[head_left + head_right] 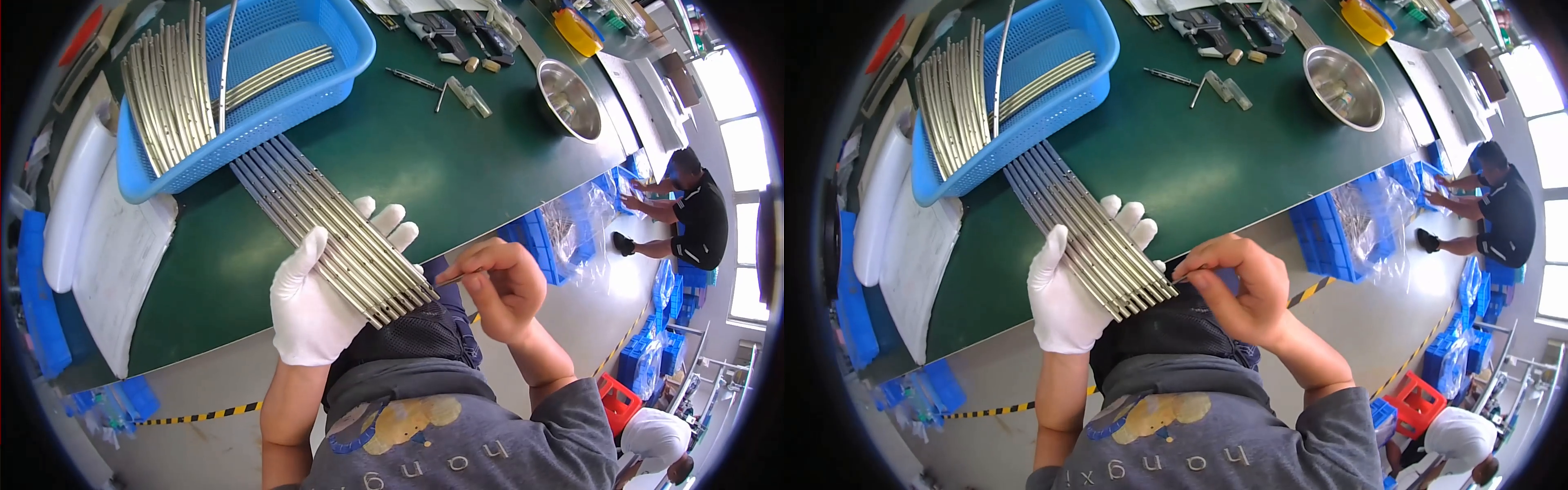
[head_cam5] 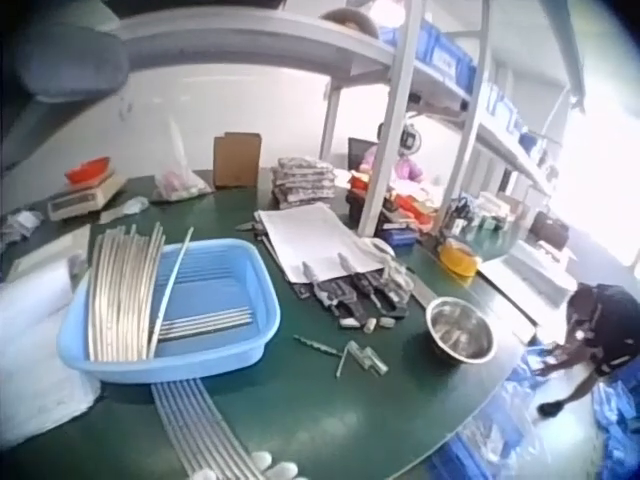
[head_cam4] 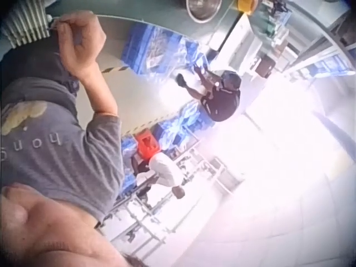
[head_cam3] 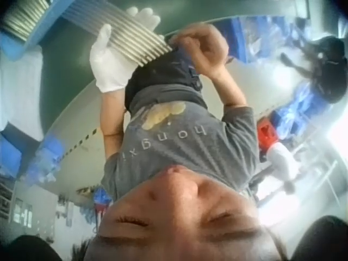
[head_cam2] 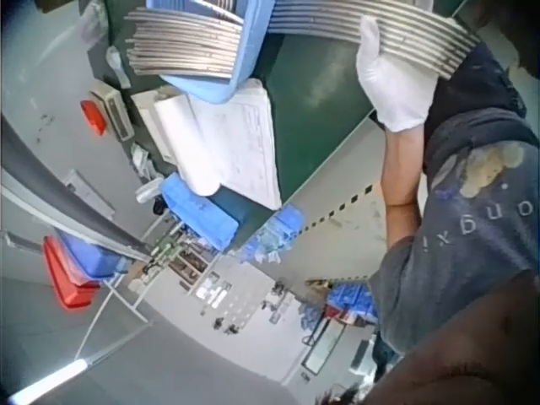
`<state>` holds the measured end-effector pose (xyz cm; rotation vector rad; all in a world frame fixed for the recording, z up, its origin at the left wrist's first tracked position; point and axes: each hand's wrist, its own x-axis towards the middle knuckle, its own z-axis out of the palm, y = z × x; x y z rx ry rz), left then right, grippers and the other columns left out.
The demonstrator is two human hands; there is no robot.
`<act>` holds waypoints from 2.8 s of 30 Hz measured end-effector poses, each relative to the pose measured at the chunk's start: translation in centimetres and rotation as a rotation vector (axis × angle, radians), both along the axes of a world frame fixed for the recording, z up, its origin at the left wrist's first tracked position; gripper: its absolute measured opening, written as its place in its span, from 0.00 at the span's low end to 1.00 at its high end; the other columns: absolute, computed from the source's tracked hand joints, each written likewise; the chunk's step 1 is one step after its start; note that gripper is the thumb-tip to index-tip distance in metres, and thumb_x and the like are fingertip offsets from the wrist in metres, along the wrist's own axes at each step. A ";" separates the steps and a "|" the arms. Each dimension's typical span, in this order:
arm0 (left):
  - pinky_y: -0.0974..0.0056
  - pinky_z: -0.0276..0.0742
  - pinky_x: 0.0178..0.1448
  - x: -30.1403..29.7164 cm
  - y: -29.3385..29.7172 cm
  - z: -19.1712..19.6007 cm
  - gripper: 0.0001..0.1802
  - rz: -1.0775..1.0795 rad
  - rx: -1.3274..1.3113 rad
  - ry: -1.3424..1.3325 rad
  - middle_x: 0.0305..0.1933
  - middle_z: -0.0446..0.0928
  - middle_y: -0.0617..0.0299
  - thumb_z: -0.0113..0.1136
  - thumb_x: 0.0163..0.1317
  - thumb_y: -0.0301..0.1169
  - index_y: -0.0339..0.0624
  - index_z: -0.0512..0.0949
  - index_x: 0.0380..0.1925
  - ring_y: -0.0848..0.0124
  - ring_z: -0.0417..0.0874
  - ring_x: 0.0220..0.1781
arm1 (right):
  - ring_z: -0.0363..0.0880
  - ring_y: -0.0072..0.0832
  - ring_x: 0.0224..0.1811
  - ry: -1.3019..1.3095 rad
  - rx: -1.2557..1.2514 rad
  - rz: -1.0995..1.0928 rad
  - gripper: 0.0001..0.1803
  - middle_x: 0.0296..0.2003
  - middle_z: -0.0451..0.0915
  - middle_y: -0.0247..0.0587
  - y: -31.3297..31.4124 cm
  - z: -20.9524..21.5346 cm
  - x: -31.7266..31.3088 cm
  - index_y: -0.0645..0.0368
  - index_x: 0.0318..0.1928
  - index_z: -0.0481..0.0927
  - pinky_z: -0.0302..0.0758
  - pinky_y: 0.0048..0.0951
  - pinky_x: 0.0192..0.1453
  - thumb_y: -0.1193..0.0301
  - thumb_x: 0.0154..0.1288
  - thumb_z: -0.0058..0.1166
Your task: Inspecting and sorting thin metal rods on a workbench in a manufacturing setting.
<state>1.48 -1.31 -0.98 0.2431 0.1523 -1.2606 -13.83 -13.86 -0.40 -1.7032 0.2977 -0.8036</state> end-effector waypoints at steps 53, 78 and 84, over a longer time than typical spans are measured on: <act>0.68 0.72 0.50 -3.9 1.7 -0.6 0.11 -0.118 0.323 0.124 0.39 0.73 0.65 0.44 0.70 0.35 0.42 0.71 0.45 0.74 0.76 0.43 | 0.79 0.32 0.35 -0.276 -0.383 -0.127 0.06 0.33 0.77 0.35 4.0 -5.2 4.2 0.53 0.32 0.68 0.68 0.40 0.51 0.75 0.53 0.51; 0.46 0.59 0.66 5.7 0.2 7.2 0.23 -0.244 0.299 -2.588 0.59 0.69 0.45 0.49 0.60 0.36 0.33 0.73 0.51 0.46 0.67 0.63 | 0.74 0.33 0.32 -0.188 -0.244 -0.273 0.08 0.32 0.73 0.47 1.2 -3.3 1.4 0.66 0.39 0.69 0.73 0.28 0.38 0.83 0.57 0.47; 0.46 0.51 0.70 6.1 -2.0 2.2 0.32 -0.326 0.117 -2.768 0.67 0.61 0.48 0.48 0.62 0.49 0.36 0.66 0.60 0.51 0.61 0.68 | 0.79 0.33 0.30 0.033 -0.316 -0.218 0.10 0.30 0.79 0.47 1.4 -2.2 -1.4 0.65 0.37 0.73 0.73 0.28 0.34 0.84 0.51 0.53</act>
